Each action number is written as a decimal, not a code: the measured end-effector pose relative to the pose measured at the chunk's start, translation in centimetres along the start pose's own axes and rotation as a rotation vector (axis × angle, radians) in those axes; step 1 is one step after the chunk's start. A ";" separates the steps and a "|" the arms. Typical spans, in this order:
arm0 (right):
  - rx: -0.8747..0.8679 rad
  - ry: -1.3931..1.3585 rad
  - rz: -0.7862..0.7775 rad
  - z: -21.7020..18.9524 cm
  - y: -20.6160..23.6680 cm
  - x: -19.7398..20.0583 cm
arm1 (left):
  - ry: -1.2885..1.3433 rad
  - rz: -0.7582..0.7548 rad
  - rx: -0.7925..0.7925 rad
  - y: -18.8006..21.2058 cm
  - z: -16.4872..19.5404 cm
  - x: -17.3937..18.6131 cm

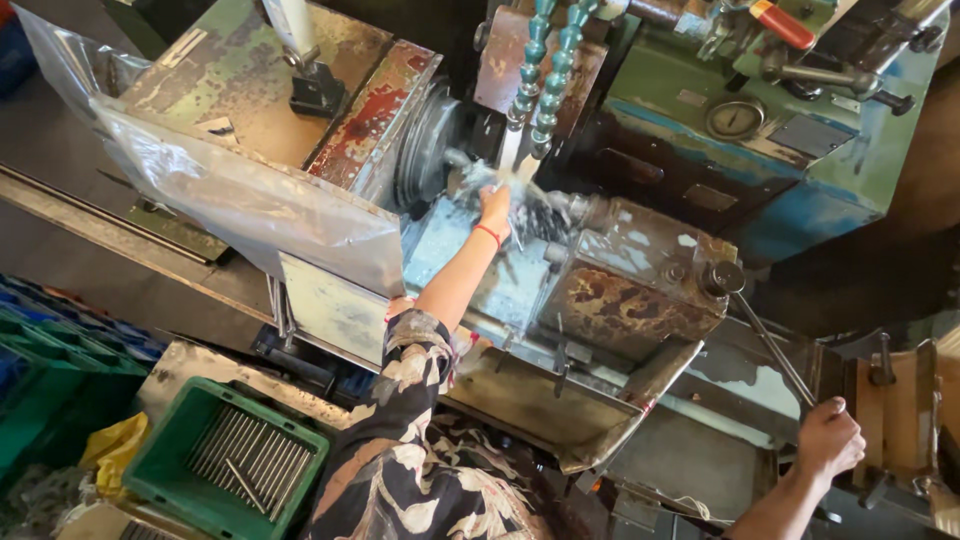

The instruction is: The person repeatedly picks up small metal rods from a green crate, inserts them into a grinding machine, and then removes them. The person places the processed rods back into the crate. The task is performed in a repetitive cycle.

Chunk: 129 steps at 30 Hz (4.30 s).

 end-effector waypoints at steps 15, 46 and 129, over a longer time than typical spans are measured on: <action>-0.087 0.106 0.063 -0.9 3.3 1.2 | -0.007 -0.092 0.177 0.3 0.5 1.0; -0.077 -0.066 0.210 -1.4 -1.1 0.8 | 0.195 -0.081 0.048 -1.8 1.4 -0.4; 0.395 -1.590 -1.399 -41.3 98.5 33.7 | -0.412 0.168 -0.919 62.3 38.8 71.9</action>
Point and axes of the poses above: each hand's wrist, its own y-axis away from the middle knuckle, its own x-axis out of the back of the hand, z = x × y, the point moved 10 cm from there along -y, towards the middle knuckle, and after that the axes turned 12 degrees about y, right-handed, at the moved point
